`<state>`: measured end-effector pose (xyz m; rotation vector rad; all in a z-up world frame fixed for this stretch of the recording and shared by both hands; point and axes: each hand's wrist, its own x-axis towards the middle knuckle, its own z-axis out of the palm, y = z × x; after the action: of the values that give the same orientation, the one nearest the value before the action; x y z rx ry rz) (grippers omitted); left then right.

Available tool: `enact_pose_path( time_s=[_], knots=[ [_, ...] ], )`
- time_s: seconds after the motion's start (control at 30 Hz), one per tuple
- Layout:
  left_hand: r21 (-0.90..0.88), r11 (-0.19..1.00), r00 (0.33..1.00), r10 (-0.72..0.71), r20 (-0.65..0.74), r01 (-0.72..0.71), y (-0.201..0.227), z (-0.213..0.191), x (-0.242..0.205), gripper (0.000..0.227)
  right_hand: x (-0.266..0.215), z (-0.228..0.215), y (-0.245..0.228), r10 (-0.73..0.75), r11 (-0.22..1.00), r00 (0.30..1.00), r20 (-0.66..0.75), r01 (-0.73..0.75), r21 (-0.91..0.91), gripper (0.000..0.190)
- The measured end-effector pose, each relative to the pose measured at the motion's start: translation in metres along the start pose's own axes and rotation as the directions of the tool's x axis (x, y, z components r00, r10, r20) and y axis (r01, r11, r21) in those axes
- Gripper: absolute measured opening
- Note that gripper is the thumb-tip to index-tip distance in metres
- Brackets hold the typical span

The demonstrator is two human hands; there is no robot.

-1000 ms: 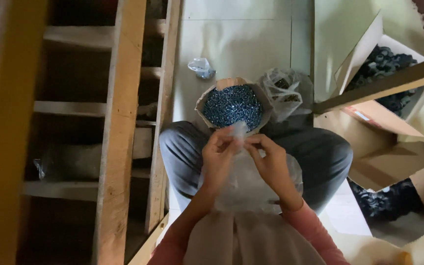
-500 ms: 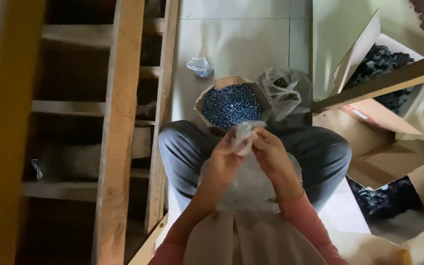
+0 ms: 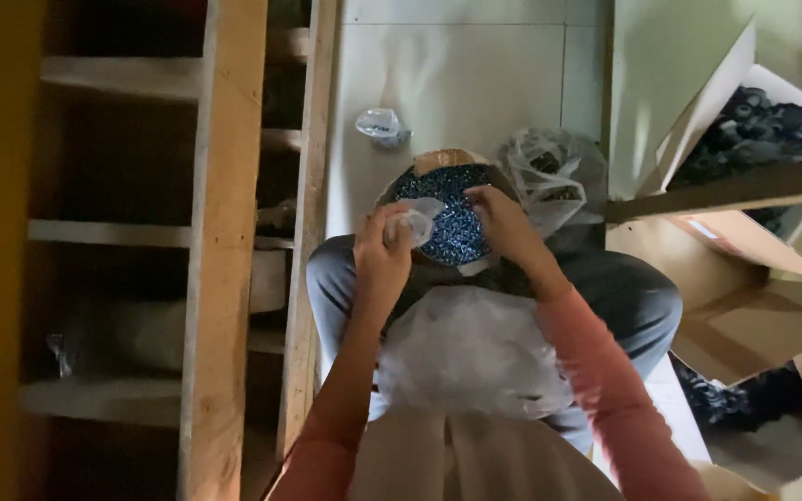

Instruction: Packaging small blue beads into plastic bags for storage or sale.

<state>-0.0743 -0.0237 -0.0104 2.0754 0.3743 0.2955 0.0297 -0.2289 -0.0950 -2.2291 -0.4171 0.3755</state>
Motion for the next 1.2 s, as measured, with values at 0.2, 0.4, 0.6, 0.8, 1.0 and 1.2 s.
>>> enact_pose_path(
  time_s=[0.2,0.4,0.6,0.8,1.0,1.2],
  knots=[
    [-0.044,0.996,0.997,-0.079,-0.014,0.078,-0.013,0.018,0.013,0.024,0.055,0.073,0.037,0.017,0.856,0.978,0.21,0.094,-0.509,0.064],
    [-0.022,0.982,0.977,-0.186,0.105,0.189,-0.013,0.014,0.02,0.029,0.031,0.065,0.023,-0.123,0.76,0.974,0.192,0.217,-0.612,0.075],
    [-0.033,0.984,0.982,-0.175,0.067,0.177,-0.005,0.006,0.017,0.041,0.034,0.086,0.057,-0.101,0.794,0.976,0.193,0.196,-0.575,0.059],
    [-0.095,0.988,0.992,-0.115,0.053,0.12,-0.009,0.006,0.003,0.049,0.015,0.095,0.048,-0.181,0.737,0.978,0.101,0.203,-0.644,0.044],
    [-0.071,0.997,1.0,-0.001,-0.014,0.0,-0.018,0.01,0.02,0.034,0.036,0.096,0.101,-0.145,0.974,0.989,-0.02,0.14,-0.177,0.027],
    [-0.086,0.994,0.988,-0.059,0.14,0.071,-0.082,0.044,0.058,0.036,0.007,0.0,0.029,0.151,0.549,0.962,0.228,-0.273,0.79,0.021]
  ],
)
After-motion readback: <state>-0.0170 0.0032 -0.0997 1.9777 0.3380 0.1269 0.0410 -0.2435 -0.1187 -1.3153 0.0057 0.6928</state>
